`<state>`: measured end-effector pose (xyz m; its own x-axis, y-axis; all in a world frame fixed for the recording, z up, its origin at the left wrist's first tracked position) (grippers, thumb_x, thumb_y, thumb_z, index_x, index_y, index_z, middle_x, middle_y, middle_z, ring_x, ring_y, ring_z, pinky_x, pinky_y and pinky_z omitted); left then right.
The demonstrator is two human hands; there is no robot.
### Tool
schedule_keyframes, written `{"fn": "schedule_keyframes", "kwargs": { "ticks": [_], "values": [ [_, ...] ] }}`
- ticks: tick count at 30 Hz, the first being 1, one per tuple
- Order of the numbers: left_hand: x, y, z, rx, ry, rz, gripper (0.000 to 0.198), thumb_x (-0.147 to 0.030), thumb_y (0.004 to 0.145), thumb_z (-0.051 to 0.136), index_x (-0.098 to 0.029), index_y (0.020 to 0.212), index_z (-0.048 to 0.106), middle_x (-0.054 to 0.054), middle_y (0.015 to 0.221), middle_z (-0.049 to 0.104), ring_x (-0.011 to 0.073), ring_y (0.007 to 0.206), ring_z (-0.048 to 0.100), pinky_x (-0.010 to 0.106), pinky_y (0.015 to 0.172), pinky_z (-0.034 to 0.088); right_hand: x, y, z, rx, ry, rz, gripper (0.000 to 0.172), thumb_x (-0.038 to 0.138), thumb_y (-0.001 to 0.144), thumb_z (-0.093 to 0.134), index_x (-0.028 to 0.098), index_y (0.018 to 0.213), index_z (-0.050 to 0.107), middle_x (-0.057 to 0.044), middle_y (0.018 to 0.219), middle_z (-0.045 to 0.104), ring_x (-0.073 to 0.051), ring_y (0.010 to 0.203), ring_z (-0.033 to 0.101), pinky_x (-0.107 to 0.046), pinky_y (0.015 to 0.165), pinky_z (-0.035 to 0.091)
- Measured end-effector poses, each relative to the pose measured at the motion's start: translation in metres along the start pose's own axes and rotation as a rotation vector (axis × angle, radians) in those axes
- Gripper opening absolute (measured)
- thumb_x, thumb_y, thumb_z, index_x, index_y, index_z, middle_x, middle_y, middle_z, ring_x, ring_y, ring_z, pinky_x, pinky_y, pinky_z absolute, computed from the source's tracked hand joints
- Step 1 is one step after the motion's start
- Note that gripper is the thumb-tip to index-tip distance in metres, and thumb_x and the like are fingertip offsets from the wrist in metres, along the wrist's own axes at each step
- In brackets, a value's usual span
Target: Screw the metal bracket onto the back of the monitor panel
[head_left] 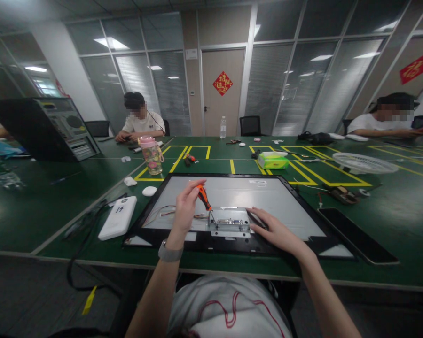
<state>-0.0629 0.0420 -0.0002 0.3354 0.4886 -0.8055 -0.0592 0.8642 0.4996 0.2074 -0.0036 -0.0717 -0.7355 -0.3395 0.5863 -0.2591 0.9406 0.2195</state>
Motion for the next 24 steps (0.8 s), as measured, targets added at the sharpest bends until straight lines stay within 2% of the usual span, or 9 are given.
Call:
{"fn": "schedule_keyframes", "kwargs": {
  "ticks": [4, 12, 18, 24],
  "values": [
    [-0.0021, -0.0007, 0.0034, 0.025, -0.090, -0.062, 0.032, -0.033, 0.081, 0.060, -0.015, 0.105, 0.072, 0.009, 0.100, 0.071, 0.0181, 0.087, 0.066, 0.030, 0.082, 0.050, 0.0001, 0.0002, 0.0002, 0.016, -0.010, 0.001, 0.057, 0.053, 0.091, 0.048, 0.023, 0.139, 0.048, -0.010, 0.146, 0.046, -0.029, 0.136, 0.038, -0.049, 0.114, 0.030],
    [0.0035, -0.0002, -0.0046, -0.023, 0.109, 0.002, 0.027, -0.030, 0.076, 0.071, -0.019, 0.101, 0.073, 0.001, 0.079, 0.064, 0.0116, 0.075, 0.059, 0.022, 0.074, 0.046, 0.0007, -0.0002, -0.0001, 0.018, -0.008, -0.003, 0.057, 0.053, 0.091, 0.047, 0.022, 0.139, 0.048, -0.011, 0.145, 0.047, -0.028, 0.137, 0.038, -0.047, 0.115, 0.029],
    [0.0010, 0.0003, -0.0001, 0.023, -0.090, -0.059, 0.031, -0.030, 0.083, 0.054, -0.016, 0.105, 0.071, 0.009, 0.107, 0.068, 0.0180, 0.092, 0.064, 0.030, 0.082, 0.051, -0.0011, -0.0003, 0.0006, 0.005, 0.008, -0.003, 0.057, 0.055, 0.090, 0.049, 0.025, 0.139, 0.048, -0.009, 0.145, 0.047, -0.029, 0.137, 0.038, -0.048, 0.114, 0.029],
    [-0.0018, -0.0009, 0.0033, 0.020, -0.141, -0.088, 0.030, -0.028, 0.078, 0.063, -0.016, 0.104, 0.072, 0.008, 0.098, 0.071, 0.0174, 0.088, 0.065, 0.031, 0.082, 0.051, -0.0009, 0.0006, 0.0011, 0.009, 0.010, -0.006, 0.059, 0.055, 0.090, 0.048, 0.021, 0.138, 0.049, -0.012, 0.144, 0.047, -0.030, 0.136, 0.038, -0.050, 0.114, 0.029]
  ]
}}
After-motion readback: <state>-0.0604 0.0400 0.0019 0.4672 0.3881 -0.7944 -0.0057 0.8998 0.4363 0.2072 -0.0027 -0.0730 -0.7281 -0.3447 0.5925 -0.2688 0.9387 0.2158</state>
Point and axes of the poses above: each hand's wrist, its own y-axis towards the middle knuckle, its own z-axis out of the palm, x = y × z, the point moved 3 cm from there along y, towards the middle knuckle
